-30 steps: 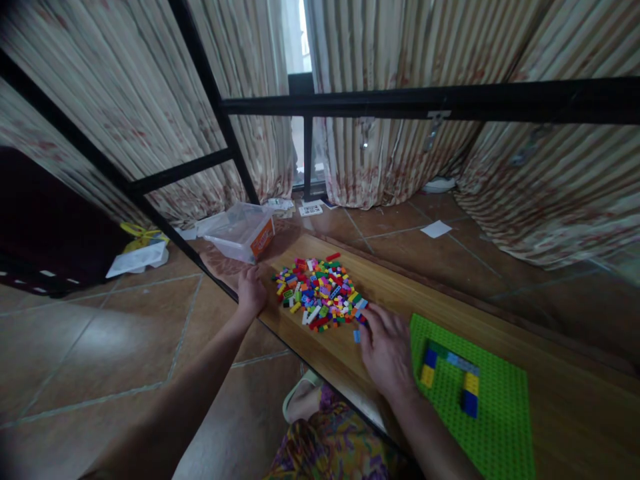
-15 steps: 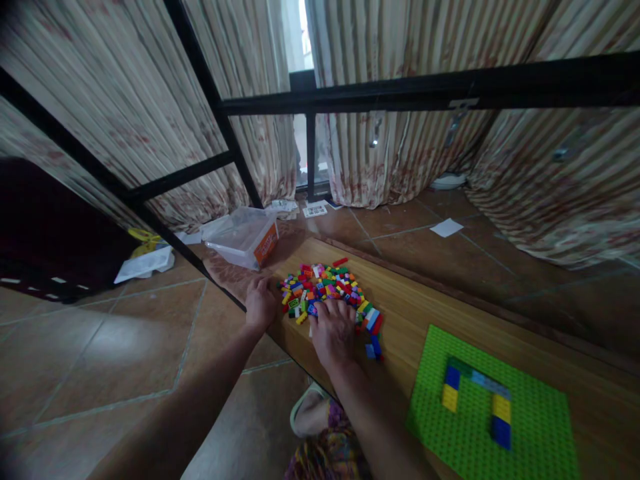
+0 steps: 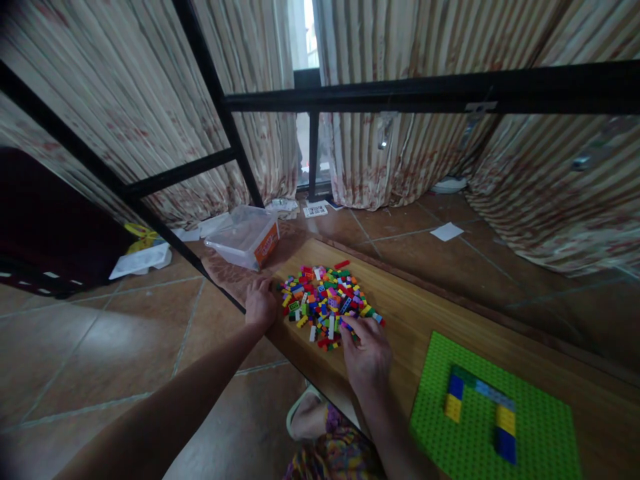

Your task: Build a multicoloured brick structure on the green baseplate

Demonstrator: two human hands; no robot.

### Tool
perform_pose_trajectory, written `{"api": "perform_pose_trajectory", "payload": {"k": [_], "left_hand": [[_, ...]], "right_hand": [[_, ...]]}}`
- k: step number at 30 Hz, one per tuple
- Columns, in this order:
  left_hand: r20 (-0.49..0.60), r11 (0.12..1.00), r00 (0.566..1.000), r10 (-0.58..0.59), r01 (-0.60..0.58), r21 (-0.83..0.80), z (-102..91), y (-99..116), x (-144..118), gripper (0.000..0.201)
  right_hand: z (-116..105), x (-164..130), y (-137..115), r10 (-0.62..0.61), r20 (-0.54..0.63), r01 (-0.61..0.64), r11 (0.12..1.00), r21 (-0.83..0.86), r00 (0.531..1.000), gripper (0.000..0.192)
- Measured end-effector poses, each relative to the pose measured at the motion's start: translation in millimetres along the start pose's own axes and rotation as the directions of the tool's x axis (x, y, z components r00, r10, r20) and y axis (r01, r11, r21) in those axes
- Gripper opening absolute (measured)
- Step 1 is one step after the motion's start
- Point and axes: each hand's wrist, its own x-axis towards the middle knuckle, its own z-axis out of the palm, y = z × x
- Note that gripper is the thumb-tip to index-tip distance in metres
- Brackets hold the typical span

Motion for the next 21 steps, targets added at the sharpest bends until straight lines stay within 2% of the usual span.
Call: {"api": "perform_pose_trajectory", "payload": {"k": [4,9,21], "left_hand": [[0.007,1.0,1.0,0.003,-0.003,-0.004,-0.5,0.5,0.3,0.039],[0.018,1.0,1.0,-0.022,0.022,-0.018,-1.3,1.3,0.7,0.04],[0.031,1.0,0.999,-0.014,0.014,0.0,-3.4,3.1,0.8,0.038]], "right_hand": [[-3.9,-0.1,-1.5,0.011,0.014,-0.01,0.993,-0.118,1.0,0.025],[-3.7,-2.8,-5.7,-0.047,0.042,0.056,0.967,-0.248,0.998,0.026],[-1.4,1.5,-5.5,-0.048,-0.007,0.045,0.971,-0.234,0.999,0.031]]}}
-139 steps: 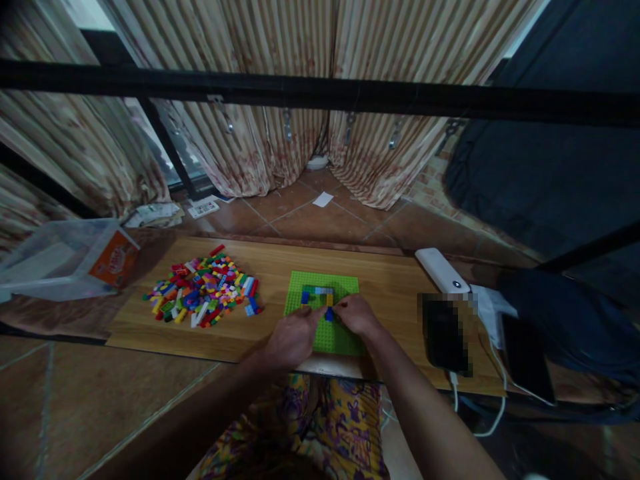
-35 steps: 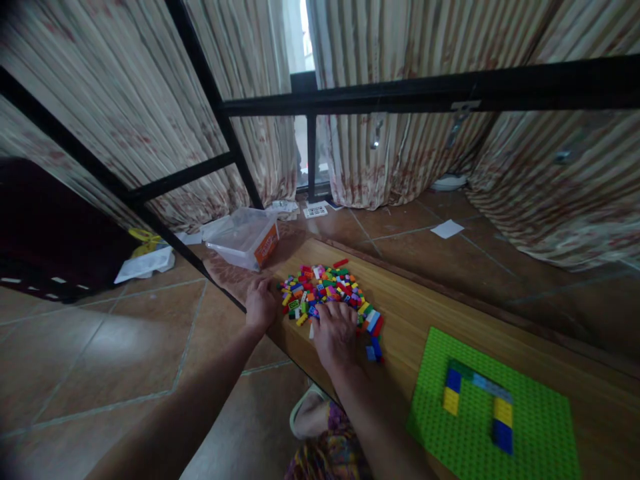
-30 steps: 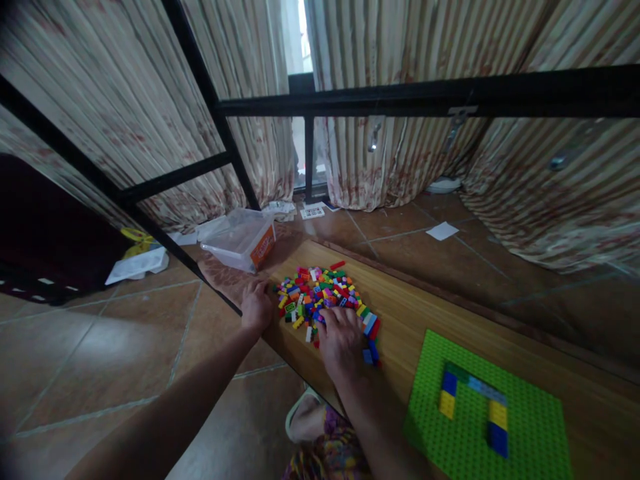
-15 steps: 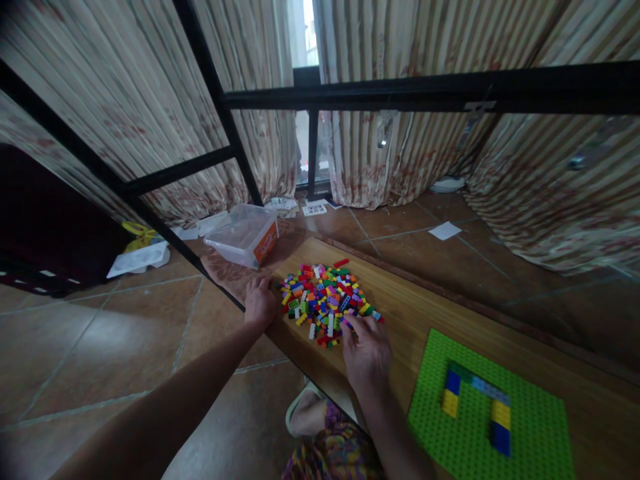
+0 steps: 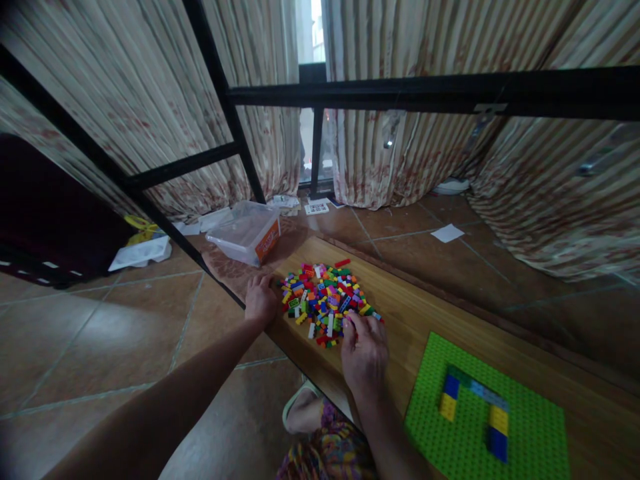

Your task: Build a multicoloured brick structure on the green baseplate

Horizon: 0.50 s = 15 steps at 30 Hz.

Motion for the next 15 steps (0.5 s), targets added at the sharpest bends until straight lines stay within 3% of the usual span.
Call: {"api": "perform_pose_trajectory", "payload": {"k": [10,15], "left_hand": [[0.002,1.0,1.0,-0.009,0.009,-0.025,0.9,-1,-1,0.038],[-0.001,0.999,1.0,-0.012,0.011,-0.05,1.0,-1,-2,0.036]], "right_hand": [[10,33,-2,-0.147,0.118,0.169,0.966,-0.198,0.982,0.025],[18,59,-16,-0.141,0.182,0.186,0.947,-0.261,0.973,0.031]]}}
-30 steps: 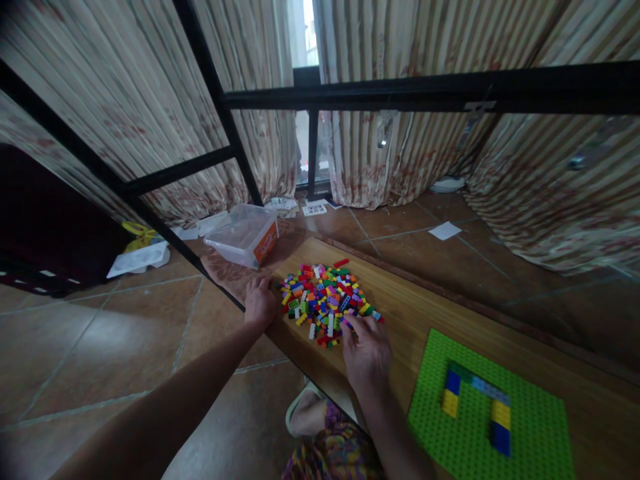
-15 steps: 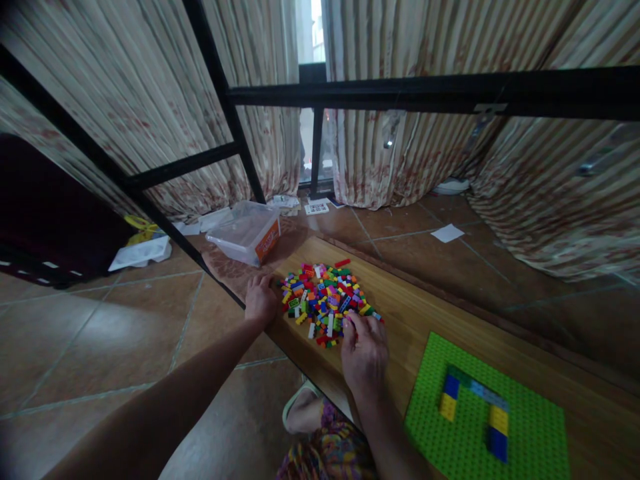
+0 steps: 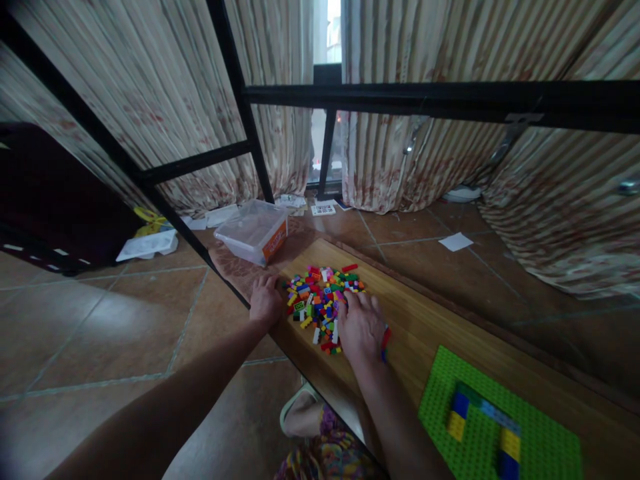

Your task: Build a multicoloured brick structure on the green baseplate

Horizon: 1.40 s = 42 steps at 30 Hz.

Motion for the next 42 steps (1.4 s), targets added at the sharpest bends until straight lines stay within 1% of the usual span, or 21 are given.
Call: {"api": "perform_pose_trajectory", "payload": {"k": [2,7,9,12,16,21,27,29,32,34,36,37,38,40,42], "left_hand": [[0.005,1.0,1.0,0.0,0.0,-0.004,-0.1,0,-1,0.035],[-0.003,1.0,1.0,0.007,-0.007,-0.007,1.6,-1,-1,0.033],[-0.012,1.0,1.0,0.004,-0.004,0.001,2.7,-2,-1,0.032],[-0.01,1.0,1.0,-0.009,0.009,0.013,3.3,-2,-1,0.032],[-0.011,1.0,1.0,-0.004,0.004,0.007,2.9,-2,-2,0.03],[-0.003,1.0,1.0,0.008,-0.008,-0.008,4.3,-4,-2,0.028],[-0.011,1.0,1.0,0.009,-0.009,-0.02,3.1,-2,-2,0.03],[-0.016,1.0,1.0,0.006,-0.006,-0.021,2.4,-2,-2,0.03],[-0.02,1.0,1.0,0.004,-0.005,-0.022,1.8,-2,-2,0.029],[-0.022,1.0,1.0,0.01,-0.01,-0.02,1.3,-2,-2,0.03],[-0.026,1.0,1.0,0.017,-0.017,-0.017,0.9,-3,-1,0.032],[-0.028,1.0,0.999,0.02,-0.021,-0.016,0.9,-3,-1,0.032],[-0.029,1.0,0.999,0.023,-0.024,-0.015,1.2,-3,-1,0.032],[-0.029,1.0,0.999,0.024,-0.025,-0.015,2.3,-3,0,0.032],[-0.035,1.0,0.999,0.011,-0.012,-0.023,3.7,-4,2,0.033]], "right_hand": [[3,10,-10,-0.009,0.016,0.009,1.0,0.011,1.0,0.03],[25,29,-41,-0.152,0.116,0.14,0.984,0.108,0.982,0.023],[35,34,-50,-0.186,0.159,0.167,0.978,0.127,0.97,0.02],[48,39,-56,-0.205,0.207,0.183,0.976,0.119,0.957,0.017],[56,43,-58,-0.214,0.223,0.196,0.975,0.102,0.951,0.017],[53,42,-49,-0.219,0.222,0.201,0.974,0.101,0.95,0.017],[42,39,-32,-0.256,0.236,0.227,0.963,0.143,0.937,0.018],[38,38,-27,-0.254,0.229,0.221,0.962,0.159,0.94,0.02],[28,37,-22,-0.219,0.179,0.176,0.957,0.229,0.959,0.025],[19,35,-19,-0.147,0.126,0.096,0.935,0.342,0.981,0.029],[8,27,-18,0.0,0.088,-0.044,0.867,0.496,0.996,0.032],[3,21,-18,0.098,0.082,-0.127,0.807,0.576,0.992,0.034],[-1,13,-17,0.2,0.088,-0.208,0.728,0.654,0.976,0.036],[-10,-7,-16,0.379,0.138,-0.336,0.527,0.781,0.915,0.041],[-17,-31,-13,0.482,0.219,-0.409,0.335,0.848,0.848,0.045]]}}
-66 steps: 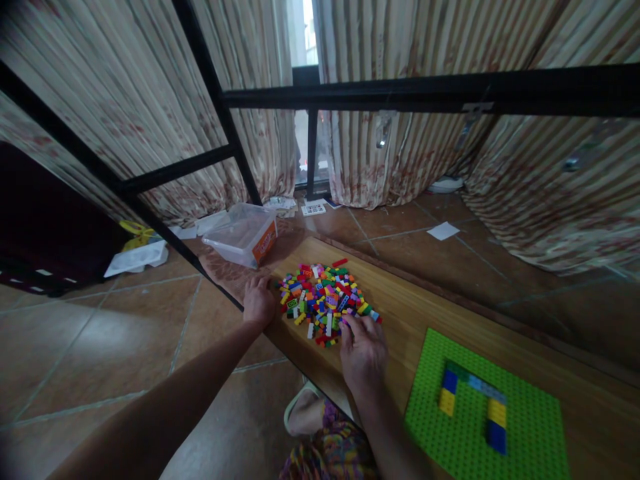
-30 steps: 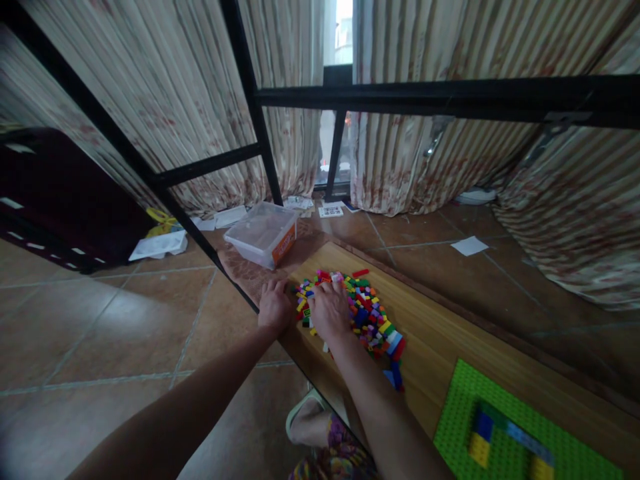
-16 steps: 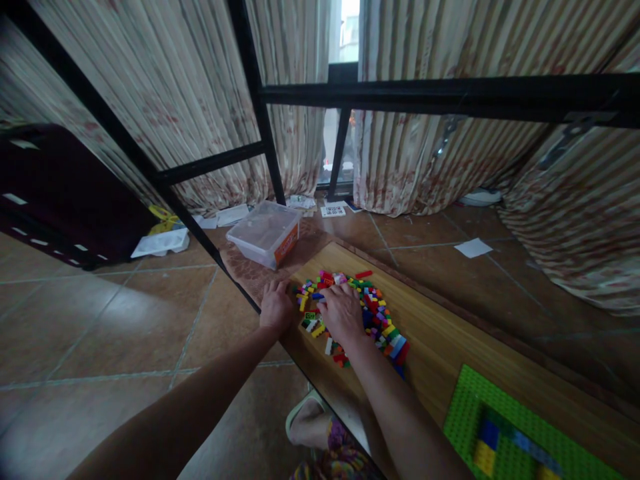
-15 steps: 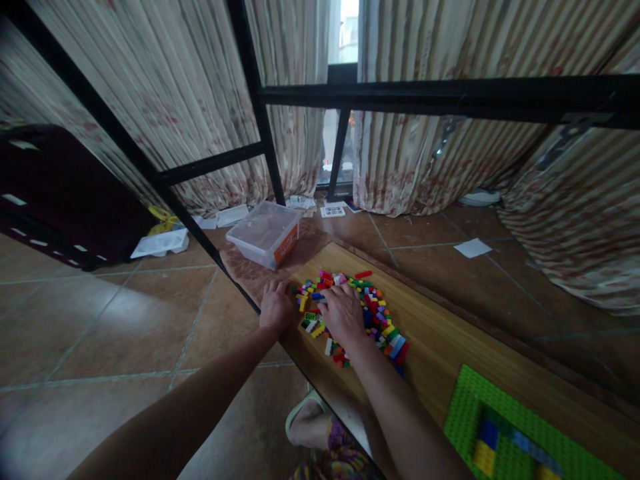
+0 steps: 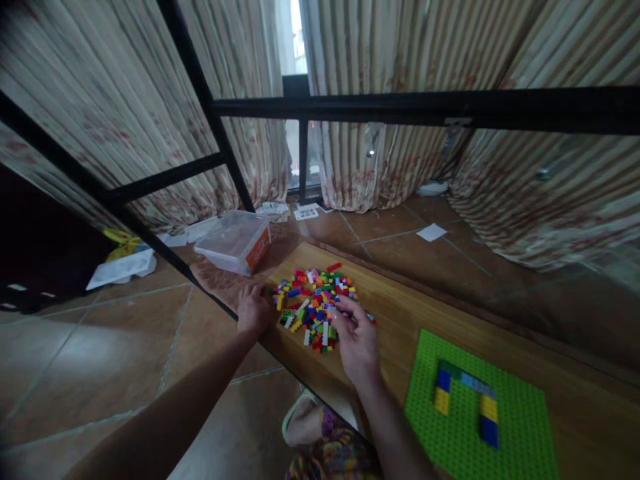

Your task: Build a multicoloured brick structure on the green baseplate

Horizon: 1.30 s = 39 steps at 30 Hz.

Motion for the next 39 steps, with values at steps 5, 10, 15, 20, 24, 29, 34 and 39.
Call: {"api": "perform_pose_trajectory", "payload": {"k": [5,10,15,20,24,29,34,39], "left_hand": [[-0.086,0.989,0.994,-0.062,0.05,-0.142,-6.7,-3,6,0.032],[-0.241,0.879,0.957,-0.159,0.026,-0.477,-35.5,33,-40,0.03],[0.447,0.465,0.887,0.117,0.349,-0.814,-62.1,119,-142,0.034],[0.686,0.24,0.625,0.374,0.649,-0.722,-63.0,158,-172,0.031],[0.759,0.199,0.563,0.328,0.744,-0.637,-66.7,153,-165,0.03],[0.706,0.187,0.614,0.352,0.693,-0.696,-71.7,153,-172,0.028],[0.587,0.244,0.736,0.336,0.534,-0.809,-67.8,152,-181,0.024],[0.577,0.277,0.775,0.256,0.513,-0.812,-61.0,147,-186,0.024]], "right_hand": [[-41,-46,6,-0.003,-0.021,0.002,1.0,-0.004,1.0,0.039],[-79,-77,-8,-0.173,0.044,0.178,0.925,-0.337,0.984,0.035],[-94,-98,-18,-0.234,0.157,0.281,0.841,-0.462,0.959,0.045],[-99,-111,-22,-0.197,0.248,0.288,0.862,-0.416,0.949,0.051],[-100,-117,-16,-0.078,0.103,0.103,0.958,-0.266,0.992,0.051],[-94,-121,-7,0.019,0.055,-0.009,0.987,-0.163,0.998,0.03],[-86,-122,-8,-0.006,0.004,0.007,0.988,-0.154,1.0,0.021],[-75,-125,-2,0.034,-0.079,-0.04,0.997,-0.064,0.996,0.02]]}}
